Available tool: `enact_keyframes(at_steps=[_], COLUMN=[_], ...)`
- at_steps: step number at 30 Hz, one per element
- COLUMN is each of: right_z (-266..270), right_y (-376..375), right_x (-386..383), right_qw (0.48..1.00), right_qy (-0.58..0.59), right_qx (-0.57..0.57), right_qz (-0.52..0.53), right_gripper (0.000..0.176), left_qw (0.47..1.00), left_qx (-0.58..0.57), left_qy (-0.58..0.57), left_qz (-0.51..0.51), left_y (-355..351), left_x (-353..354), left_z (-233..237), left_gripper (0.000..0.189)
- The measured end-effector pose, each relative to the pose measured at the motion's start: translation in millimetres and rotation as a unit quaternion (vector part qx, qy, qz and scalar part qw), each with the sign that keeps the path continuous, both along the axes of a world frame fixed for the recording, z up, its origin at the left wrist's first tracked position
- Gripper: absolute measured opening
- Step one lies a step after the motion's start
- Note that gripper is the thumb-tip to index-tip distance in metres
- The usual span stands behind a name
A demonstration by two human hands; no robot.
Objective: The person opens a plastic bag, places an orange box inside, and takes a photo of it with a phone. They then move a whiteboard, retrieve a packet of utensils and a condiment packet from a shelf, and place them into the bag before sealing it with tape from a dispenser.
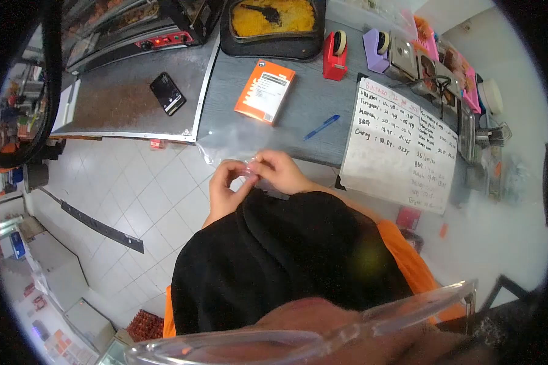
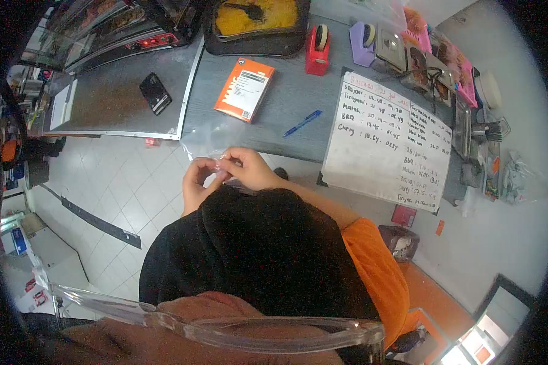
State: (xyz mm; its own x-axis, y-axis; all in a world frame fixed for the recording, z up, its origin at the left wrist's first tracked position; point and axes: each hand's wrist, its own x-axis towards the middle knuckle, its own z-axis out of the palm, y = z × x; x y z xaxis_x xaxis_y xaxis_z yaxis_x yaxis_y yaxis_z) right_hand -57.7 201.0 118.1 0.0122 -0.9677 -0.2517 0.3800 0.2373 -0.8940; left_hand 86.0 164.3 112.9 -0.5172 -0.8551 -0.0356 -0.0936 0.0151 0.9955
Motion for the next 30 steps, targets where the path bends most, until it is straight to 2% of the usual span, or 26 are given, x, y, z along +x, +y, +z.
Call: enact_keyframes(at_steps=[1,3,5,7,8,10,11,13,14,17,19,20,22,23,25,27,29,30], right_z=[5,-5,-14,-20,-23,-23,-20,2,-1,-2,1,-2,-10,-10,-7,-3,-5,-10], right_y=[0,0,2,3,2,-1,0,0,0,-1,-2,-2,-1,1,4,4,7,9], right_x=[1,-8,-10,-7,-6,-5,-4,-4,-5,-14,-19,-20,-22,-20,-15,-24,-32,-35], right_qw=[0.998,0.999,0.998,0.998,0.998,0.979,0.979,0.999,0.999,0.997,0.987,0.987,0.993,0.993,0.994,0.991,0.984,0.977], right_qy=[-0.061,-0.035,-0.008,0.022,0.022,0.100,0.100,0.034,0.035,0.057,0.063,0.063,-0.040,-0.040,-0.015,0.031,0.078,0.116], right_qx=[0.026,0.035,0.045,-0.026,-0.026,-0.177,-0.177,-0.033,-0.034,-0.044,0.044,0.044,0.029,0.028,-0.049,-0.043,-0.036,-0.054], right_qz=[-0.021,0.011,0.043,0.049,0.049,0.001,0.001,0.000,0.000,0.039,0.144,0.143,0.112,0.111,0.094,0.126,0.158,0.173], right_gripper=[0.008,0.008,0.008,0.009,0.009,0.011,0.011,0.013,0.013,0.015,0.013,0.013,0.011,0.011,0.015,0.012,0.009,0.009], left_qw=[0.999,0.999,0.999,0.999,0.999,0.997,0.994,0.997,0.997,0.997,0.994,0.989,0.989,0.990,0.989,0.989,0.992,0.992], left_qx=[0.005,0.021,-0.015,0.013,0.040,0.073,0.106,0.072,0.038,0.033,-0.011,-0.055,-0.058,-0.063,-0.065,-0.068,0.009,0.009], left_qy=[-0.014,-0.042,-0.037,-0.031,-0.024,-0.019,-0.014,-0.032,-0.051,-0.057,-0.078,-0.100,-0.102,-0.103,-0.107,-0.111,-0.085,-0.085], left_qz=[0.033,0.026,-0.014,-0.019,-0.025,-0.002,0.020,-0.007,-0.035,-0.051,-0.073,-0.096,-0.085,-0.072,-0.074,-0.076,-0.096,-0.096], left_y=[-1,-1,0,0,0,1,2,-1,-2,1,0,-1,-2,-3,-5,-7,-4,-3], left_x=[1,5,7,8,8,7,6,8,8,5,5,5,5,4,5,6,10,10], left_z=[1,2,0,2,3,4,4,2,1,4,8,9,7,7,10,11,9,10], left_gripper=[0.025,0.023,0.021,0.019,0.018,0.016,0.015,0.015,0.015,0.019,0.021,0.022,0.023,0.024,0.024,0.023,0.022,0.022])
